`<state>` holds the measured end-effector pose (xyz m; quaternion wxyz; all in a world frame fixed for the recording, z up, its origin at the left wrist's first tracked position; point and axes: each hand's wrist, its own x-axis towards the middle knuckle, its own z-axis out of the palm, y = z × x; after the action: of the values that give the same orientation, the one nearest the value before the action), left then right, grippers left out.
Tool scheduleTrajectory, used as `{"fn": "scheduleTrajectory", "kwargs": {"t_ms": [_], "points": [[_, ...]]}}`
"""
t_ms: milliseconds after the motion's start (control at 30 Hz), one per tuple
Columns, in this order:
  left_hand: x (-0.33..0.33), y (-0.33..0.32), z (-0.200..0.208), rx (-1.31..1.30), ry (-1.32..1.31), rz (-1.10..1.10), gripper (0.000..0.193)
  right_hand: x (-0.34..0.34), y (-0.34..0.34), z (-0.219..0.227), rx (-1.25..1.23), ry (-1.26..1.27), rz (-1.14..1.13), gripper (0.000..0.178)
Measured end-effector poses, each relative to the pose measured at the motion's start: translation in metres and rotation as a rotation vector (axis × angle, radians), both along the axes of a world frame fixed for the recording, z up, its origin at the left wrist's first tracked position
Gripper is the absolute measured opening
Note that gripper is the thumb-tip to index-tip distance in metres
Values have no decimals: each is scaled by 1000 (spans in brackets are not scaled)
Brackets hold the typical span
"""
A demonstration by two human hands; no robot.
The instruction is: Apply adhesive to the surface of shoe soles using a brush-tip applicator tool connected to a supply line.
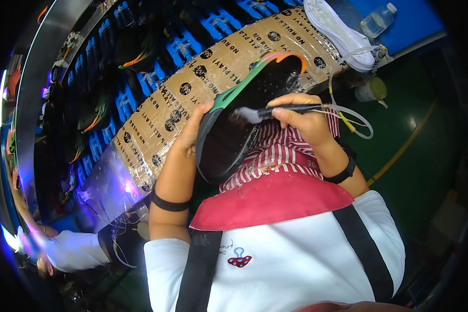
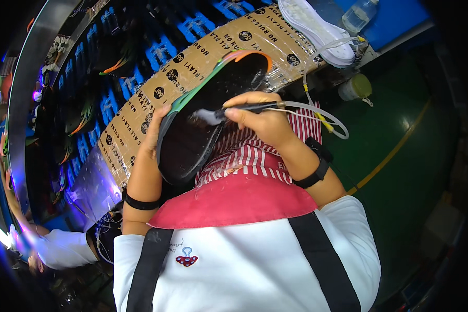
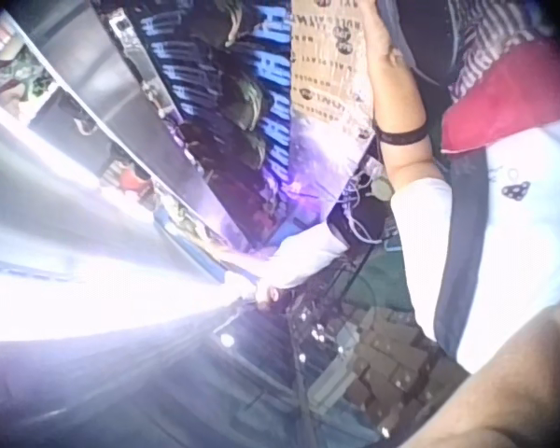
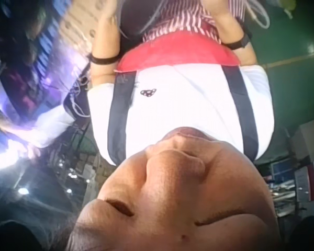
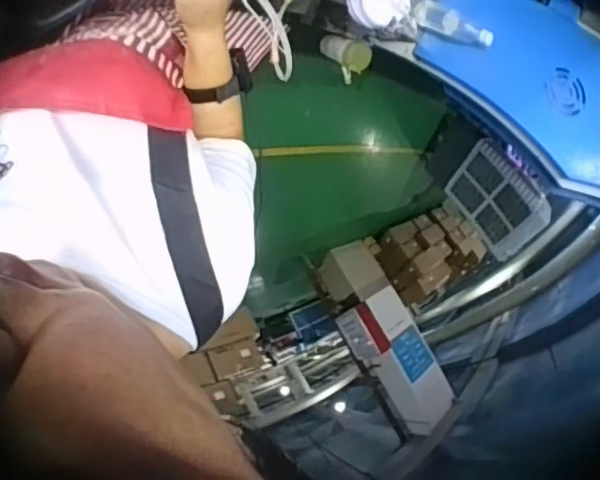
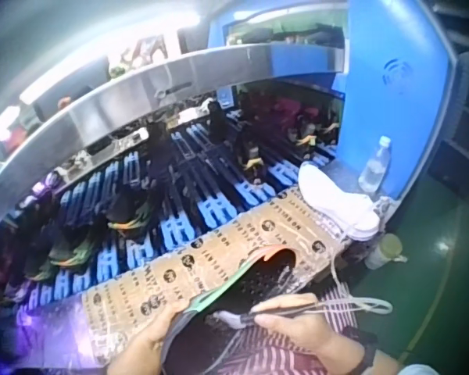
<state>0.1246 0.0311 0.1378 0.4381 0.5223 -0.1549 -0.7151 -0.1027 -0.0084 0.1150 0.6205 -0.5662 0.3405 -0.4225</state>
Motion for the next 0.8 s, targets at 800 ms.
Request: {"fn": "scheduleTrajectory", "kwargs": {"t_ms": [800], "points": [[-19, 5, -22, -143, 208, 186, 60, 26, 12, -2, -782, 225, -257, 21]]}}
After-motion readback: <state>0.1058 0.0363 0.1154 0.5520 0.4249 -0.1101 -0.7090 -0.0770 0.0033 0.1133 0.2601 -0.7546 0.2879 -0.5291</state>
